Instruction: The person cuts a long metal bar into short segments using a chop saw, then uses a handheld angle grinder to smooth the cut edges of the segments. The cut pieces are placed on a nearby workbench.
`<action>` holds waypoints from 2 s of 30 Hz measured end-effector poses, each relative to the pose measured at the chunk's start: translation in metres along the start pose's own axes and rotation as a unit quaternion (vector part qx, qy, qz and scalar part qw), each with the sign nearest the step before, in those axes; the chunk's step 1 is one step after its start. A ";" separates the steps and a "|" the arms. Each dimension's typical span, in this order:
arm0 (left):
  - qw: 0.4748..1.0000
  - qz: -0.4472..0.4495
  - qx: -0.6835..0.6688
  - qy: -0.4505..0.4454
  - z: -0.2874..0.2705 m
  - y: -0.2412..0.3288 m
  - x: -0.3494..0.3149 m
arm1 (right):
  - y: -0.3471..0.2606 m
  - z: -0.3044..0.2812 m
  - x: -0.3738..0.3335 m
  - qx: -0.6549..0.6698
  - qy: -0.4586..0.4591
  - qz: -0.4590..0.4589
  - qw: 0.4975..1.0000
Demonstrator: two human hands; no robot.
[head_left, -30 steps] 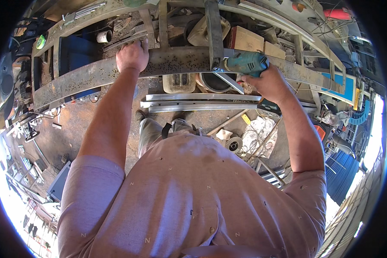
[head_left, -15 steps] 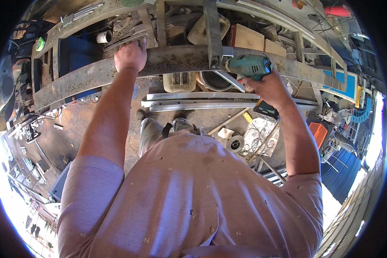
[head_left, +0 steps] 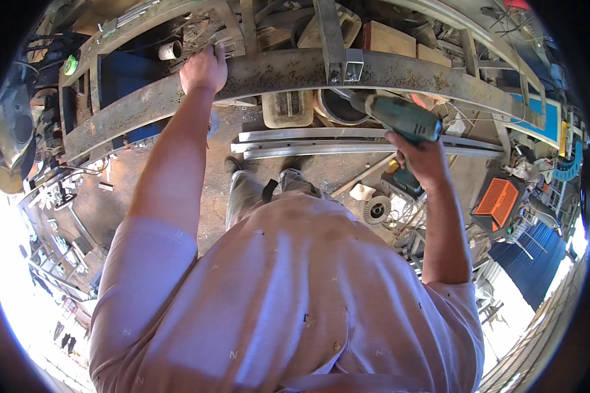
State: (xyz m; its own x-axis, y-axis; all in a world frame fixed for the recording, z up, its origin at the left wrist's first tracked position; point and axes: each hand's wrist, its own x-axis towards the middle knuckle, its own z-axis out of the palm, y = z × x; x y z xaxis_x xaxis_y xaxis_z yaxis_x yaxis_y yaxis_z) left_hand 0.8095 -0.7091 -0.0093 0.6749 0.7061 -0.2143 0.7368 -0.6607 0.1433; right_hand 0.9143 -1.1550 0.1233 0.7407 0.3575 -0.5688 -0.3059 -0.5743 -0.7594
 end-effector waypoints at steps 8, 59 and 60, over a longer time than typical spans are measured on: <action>0.978 0.029 -0.123 0.165 0.023 -0.019 0.006 | 0.145 -0.028 -0.098 0.082 0.083 0.153 0.981; 0.734 0.226 -0.566 -0.299 -0.057 0.157 -0.059 | 0.331 0.053 -0.244 0.227 0.284 0.268 0.892; 0.620 0.078 -0.658 -0.421 -0.056 0.141 -0.056 | 0.315 0.057 -0.237 0.213 0.288 0.267 0.895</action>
State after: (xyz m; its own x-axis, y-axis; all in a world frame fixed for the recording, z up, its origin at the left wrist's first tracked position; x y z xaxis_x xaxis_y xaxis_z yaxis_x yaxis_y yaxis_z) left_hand 0.8779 -0.8273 0.0765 0.8897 -0.0886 -0.4480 0.4343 0.4670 0.7702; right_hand 0.6080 -1.3793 0.0010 0.5684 -0.3936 -0.7225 -0.8178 -0.1741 -0.5485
